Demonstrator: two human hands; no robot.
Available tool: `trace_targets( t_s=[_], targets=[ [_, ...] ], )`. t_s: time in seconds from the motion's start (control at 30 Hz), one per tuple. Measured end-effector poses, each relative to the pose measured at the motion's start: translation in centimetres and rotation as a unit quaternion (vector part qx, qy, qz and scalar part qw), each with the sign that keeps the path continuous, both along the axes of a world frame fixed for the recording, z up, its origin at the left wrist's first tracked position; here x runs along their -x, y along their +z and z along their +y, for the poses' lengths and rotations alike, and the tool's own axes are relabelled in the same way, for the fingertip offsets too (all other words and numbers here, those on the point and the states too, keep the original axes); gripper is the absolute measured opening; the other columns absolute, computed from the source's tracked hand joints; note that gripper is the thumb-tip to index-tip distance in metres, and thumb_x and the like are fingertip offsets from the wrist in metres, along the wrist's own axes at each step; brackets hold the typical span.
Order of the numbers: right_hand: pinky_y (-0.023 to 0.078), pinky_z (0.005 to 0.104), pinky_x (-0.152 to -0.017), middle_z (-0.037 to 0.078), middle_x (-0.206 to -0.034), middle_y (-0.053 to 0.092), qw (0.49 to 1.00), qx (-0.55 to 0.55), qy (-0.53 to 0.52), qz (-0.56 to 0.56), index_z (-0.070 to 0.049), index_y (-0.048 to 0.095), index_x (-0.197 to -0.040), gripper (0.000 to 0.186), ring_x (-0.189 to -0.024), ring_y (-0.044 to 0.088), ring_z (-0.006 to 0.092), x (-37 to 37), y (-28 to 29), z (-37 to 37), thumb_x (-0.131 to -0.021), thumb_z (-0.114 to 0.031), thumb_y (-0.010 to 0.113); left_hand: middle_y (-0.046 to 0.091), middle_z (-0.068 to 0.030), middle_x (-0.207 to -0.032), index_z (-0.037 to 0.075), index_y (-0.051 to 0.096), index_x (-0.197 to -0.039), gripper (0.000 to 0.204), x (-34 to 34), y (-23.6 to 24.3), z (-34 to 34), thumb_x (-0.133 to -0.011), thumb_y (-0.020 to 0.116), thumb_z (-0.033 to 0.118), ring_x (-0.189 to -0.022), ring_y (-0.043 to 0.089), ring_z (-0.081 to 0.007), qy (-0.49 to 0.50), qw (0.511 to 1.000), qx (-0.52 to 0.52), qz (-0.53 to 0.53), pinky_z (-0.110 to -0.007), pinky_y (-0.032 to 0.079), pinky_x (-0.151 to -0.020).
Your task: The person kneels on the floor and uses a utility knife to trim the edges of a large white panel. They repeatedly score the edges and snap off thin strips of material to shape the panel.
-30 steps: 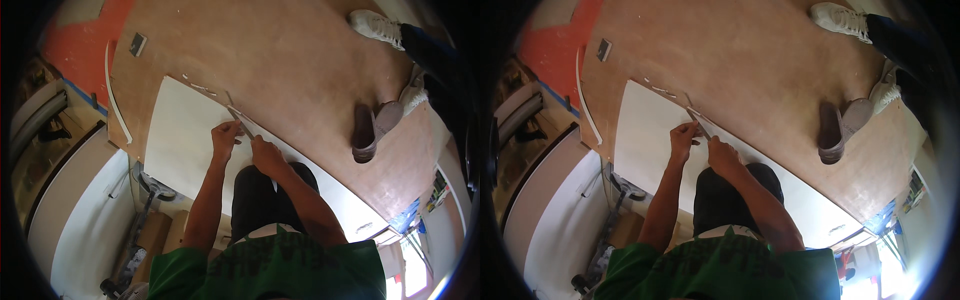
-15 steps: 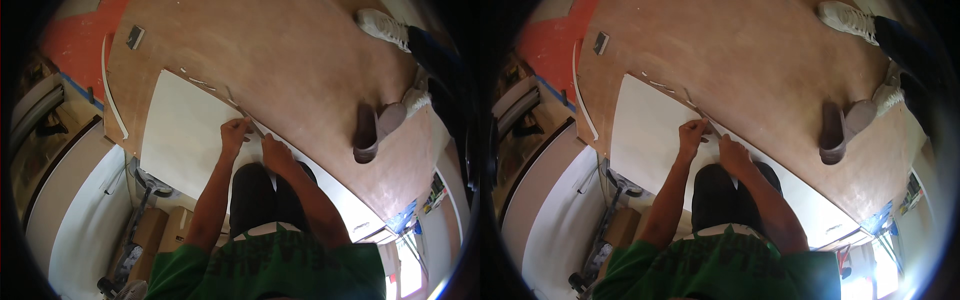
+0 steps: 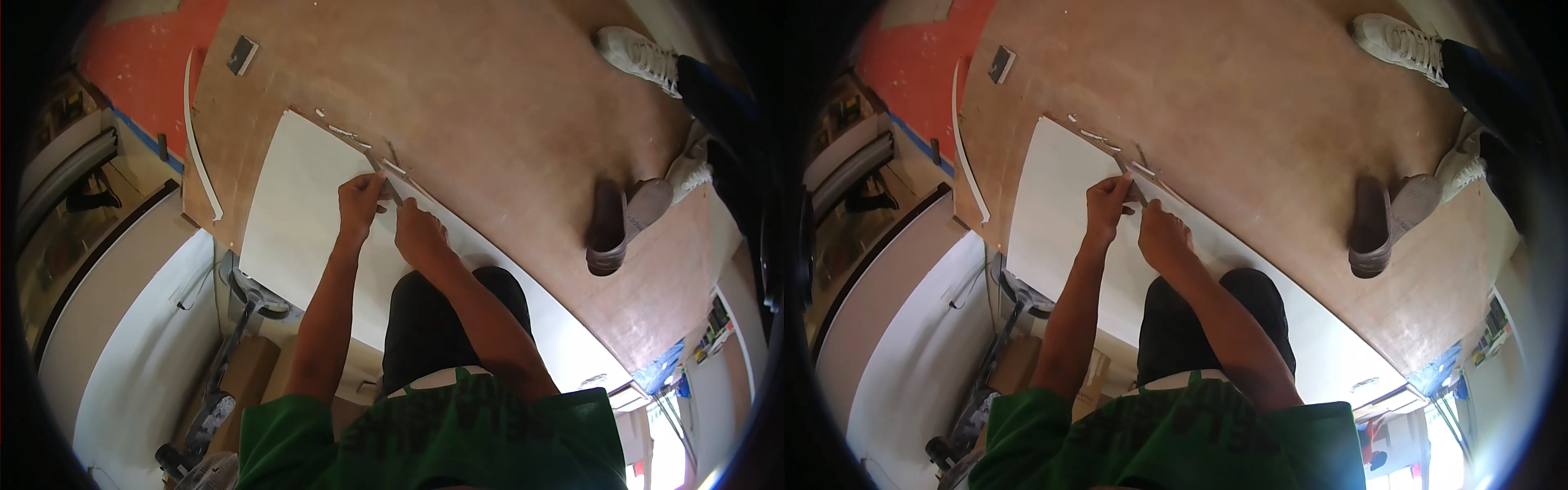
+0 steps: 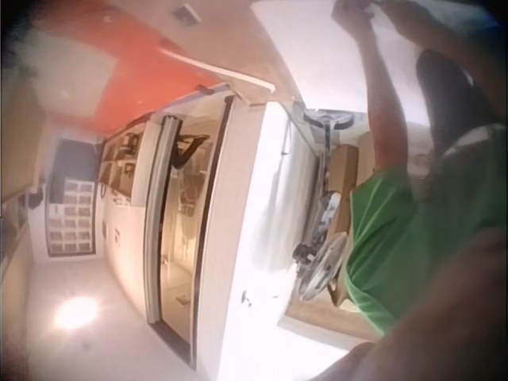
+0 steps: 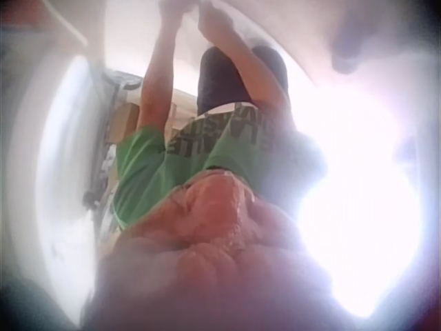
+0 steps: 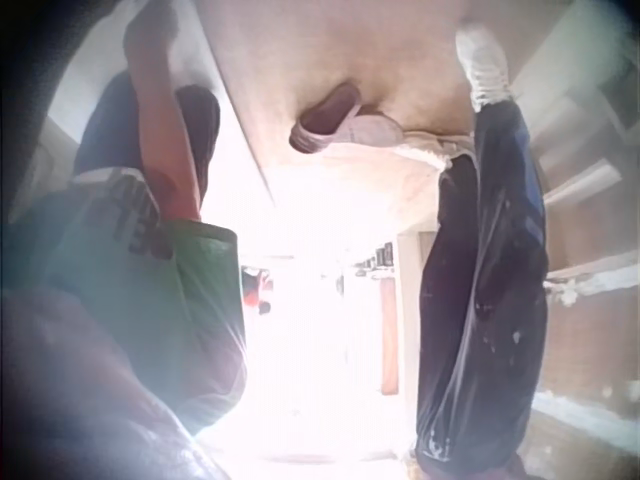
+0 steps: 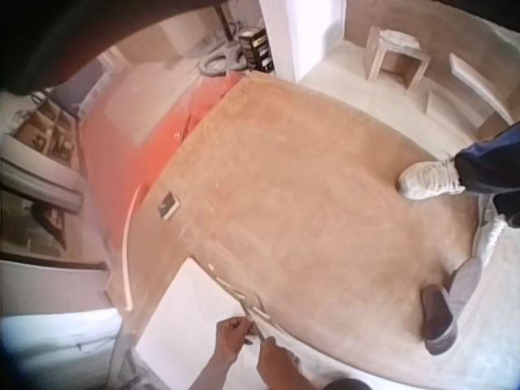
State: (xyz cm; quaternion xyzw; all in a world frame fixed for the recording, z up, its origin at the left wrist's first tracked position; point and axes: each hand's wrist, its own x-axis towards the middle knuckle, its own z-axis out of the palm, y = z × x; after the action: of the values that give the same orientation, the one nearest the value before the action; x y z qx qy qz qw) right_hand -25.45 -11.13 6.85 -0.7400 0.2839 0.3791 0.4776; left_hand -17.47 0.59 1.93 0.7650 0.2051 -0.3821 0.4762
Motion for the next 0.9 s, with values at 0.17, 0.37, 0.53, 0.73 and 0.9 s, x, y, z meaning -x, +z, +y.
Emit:
trace_targets(
  t_s=[0.17,0.37,0.53,0.73,0.9],
  targets=[
    [0.050,0.0564,-0.083,0.027,-0.089,0.068,1.000,-0.008,0.019,0.017,0.000,0.047,-0.105,0.025,-0.090,0.067,0.0457,0.0,0.2,-0.1,-0.103,-0.024,0.041,0.068,-0.0086,-0.074,-0.005,0.071,-0.093,0.034,0.0,-0.2,0.2,-0.092,0.071,0.030,-0.065,0.068,-0.0162,0.007,1.000,0.020,0.004,-0.026,0.052,-0.048],
    [0.050,0.0571,-0.082,0.028,-0.089,0.068,0.999,-0.006,0.026,0.021,0.001,0.048,-0.104,0.026,-0.088,0.067,0.0457,-0.3,-0.8,-0.4,-0.104,-0.024,0.041,0.068,-0.0081,-0.073,-0.004,0.070,-0.089,0.034,0.2,-1.0,0.1,-0.092,0.071,0.030,-0.063,0.068,-0.0164,0.031,0.999,0.022,0.034,-0.026,0.052,-0.047],
    [0.053,0.0547,-0.079,0.026,-0.090,0.069,0.999,0.027,0.041,-0.004,0.000,0.047,-0.104,0.024,-0.087,0.068,0.0446,0.2,-0.8,-0.6,-0.103,-0.024,0.041,0.068,-0.0084,-0.073,-0.004,0.068,-0.085,0.035,-0.2,-0.5,-0.5,-0.091,0.071,0.031,-0.063,0.068,-0.0157,-0.010,1.000,0.014,0.026,-0.026,0.052,-0.048],
    [0.050,0.0582,-0.080,0.028,-0.086,0.068,0.999,0.021,0.037,0.032,-0.001,0.047,-0.106,0.026,-0.085,0.068,0.0469,0.8,-0.8,0.1,-0.103,-0.026,0.043,0.067,-0.0075,-0.072,-0.001,0.069,-0.084,0.031,0.8,-0.5,-0.5,-0.091,0.071,0.029,-0.063,0.067,-0.0150,0.040,0.998,0.026,0.052,-0.026,0.051,-0.047],
    [0.051,0.0569,-0.080,0.027,-0.087,0.068,0.997,0.031,0.056,0.036,-0.002,0.046,-0.105,0.024,-0.087,0.068,0.0456,0.4,-0.9,-1.2,-0.103,-0.025,0.041,0.067,-0.0077,-0.070,-0.002,0.069,-0.085,0.030,0.4,-1.1,-0.9,-0.091,0.072,0.027,-0.063,0.067,-0.0152,0.025,0.997,0.026,0.061,-0.026,0.051,-0.047]
  ],
)
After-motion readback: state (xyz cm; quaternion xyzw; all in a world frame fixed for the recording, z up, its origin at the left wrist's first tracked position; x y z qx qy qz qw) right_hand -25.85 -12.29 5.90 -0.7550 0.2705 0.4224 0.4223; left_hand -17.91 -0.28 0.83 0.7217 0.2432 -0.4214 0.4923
